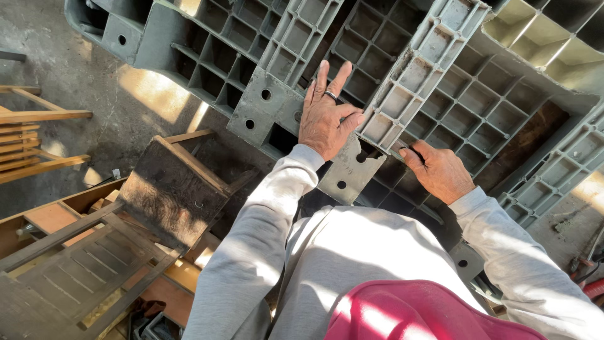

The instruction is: The person aligns a broken plastic pallet segment, taps it with a metal bar, and then uses a hot air gun to melt and fuse the joint. The person holds the segment in place while applying heat to secure the repair.

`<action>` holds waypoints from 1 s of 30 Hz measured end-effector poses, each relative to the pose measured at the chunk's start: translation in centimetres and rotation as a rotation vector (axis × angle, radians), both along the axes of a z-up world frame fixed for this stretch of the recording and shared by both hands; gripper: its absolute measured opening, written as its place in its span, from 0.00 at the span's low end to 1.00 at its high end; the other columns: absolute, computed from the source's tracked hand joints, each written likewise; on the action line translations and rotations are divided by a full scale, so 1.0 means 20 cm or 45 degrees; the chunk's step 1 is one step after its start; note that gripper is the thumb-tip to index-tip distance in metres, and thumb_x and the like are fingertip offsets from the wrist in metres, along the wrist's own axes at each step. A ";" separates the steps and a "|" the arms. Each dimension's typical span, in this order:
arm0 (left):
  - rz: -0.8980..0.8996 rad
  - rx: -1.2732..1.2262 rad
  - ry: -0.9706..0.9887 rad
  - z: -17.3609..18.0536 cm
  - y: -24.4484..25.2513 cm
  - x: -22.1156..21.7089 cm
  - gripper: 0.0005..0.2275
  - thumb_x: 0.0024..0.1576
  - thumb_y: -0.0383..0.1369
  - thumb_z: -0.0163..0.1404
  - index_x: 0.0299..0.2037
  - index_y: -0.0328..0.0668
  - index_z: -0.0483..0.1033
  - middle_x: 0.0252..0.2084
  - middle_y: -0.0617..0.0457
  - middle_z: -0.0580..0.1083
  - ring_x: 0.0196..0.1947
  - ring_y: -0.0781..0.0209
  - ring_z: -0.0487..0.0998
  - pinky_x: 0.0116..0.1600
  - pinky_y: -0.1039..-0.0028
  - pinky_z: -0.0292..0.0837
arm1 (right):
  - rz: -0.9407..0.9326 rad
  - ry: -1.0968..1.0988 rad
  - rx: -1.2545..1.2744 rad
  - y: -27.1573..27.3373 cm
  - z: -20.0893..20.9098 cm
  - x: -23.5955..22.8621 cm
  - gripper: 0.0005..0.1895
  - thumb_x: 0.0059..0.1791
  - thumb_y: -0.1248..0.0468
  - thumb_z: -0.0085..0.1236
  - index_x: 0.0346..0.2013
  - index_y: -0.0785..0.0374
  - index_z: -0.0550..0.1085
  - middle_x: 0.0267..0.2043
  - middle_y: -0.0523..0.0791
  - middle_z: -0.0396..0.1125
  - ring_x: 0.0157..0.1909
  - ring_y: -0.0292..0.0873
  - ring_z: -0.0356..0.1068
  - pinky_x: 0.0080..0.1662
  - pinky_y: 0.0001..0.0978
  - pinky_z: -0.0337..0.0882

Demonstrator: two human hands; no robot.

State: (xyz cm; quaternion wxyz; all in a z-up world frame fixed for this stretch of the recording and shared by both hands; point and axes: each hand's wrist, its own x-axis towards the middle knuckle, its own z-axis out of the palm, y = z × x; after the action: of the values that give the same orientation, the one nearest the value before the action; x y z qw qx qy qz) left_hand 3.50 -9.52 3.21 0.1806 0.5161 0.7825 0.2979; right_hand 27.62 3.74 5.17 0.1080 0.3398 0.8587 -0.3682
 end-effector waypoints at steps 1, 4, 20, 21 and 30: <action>-0.012 -0.005 -0.005 0.00 -0.01 0.00 0.08 0.59 0.43 0.59 0.36 0.54 0.86 0.78 0.63 0.50 0.81 0.47 0.39 0.81 0.51 0.40 | 0.000 -0.004 -0.007 0.00 0.00 0.00 0.20 0.55 0.49 0.52 0.40 0.65 0.76 0.15 0.53 0.65 0.17 0.54 0.68 0.24 0.46 0.66; -0.037 -0.022 -0.049 0.02 -0.02 0.01 0.07 0.59 0.41 0.58 0.36 0.52 0.85 0.76 0.63 0.54 0.80 0.48 0.39 0.80 0.50 0.38 | 0.035 0.025 0.020 -0.02 0.00 0.01 0.19 0.55 0.50 0.53 0.40 0.64 0.76 0.16 0.52 0.66 0.18 0.54 0.68 0.25 0.45 0.66; 0.158 -0.140 -0.576 0.18 0.27 -0.10 0.24 0.55 0.44 0.58 0.60 0.42 0.75 0.49 0.43 0.80 0.49 0.47 0.81 0.56 0.63 0.75 | -0.604 -0.210 -0.826 0.03 0.09 0.22 0.28 0.53 0.40 0.41 0.40 0.61 0.75 0.19 0.44 0.61 0.16 0.36 0.59 0.21 0.30 0.60; 0.105 -0.291 -0.524 0.19 0.32 -0.11 0.23 0.53 0.45 0.60 0.56 0.42 0.77 0.47 0.44 0.80 0.48 0.46 0.81 0.54 0.62 0.74 | -0.597 -0.220 -0.832 0.05 0.06 0.25 0.28 0.54 0.40 0.41 0.39 0.62 0.75 0.19 0.44 0.61 0.16 0.37 0.59 0.21 0.30 0.60; 0.105 -0.649 -0.361 0.21 0.47 0.01 0.21 0.47 0.46 0.66 0.39 0.37 0.79 0.41 0.39 0.79 0.46 0.41 0.79 0.52 0.56 0.71 | -0.451 -0.067 -1.028 0.18 -0.18 0.19 0.27 0.55 0.40 0.44 0.31 0.60 0.72 0.18 0.40 0.61 0.16 0.32 0.57 0.21 0.26 0.59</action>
State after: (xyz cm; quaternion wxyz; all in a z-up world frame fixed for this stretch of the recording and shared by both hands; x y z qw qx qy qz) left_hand 3.77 -0.07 7.49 0.3996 0.3750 0.8194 0.1680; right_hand 31.38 7.27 1.59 0.1891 0.4214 0.5716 -0.6782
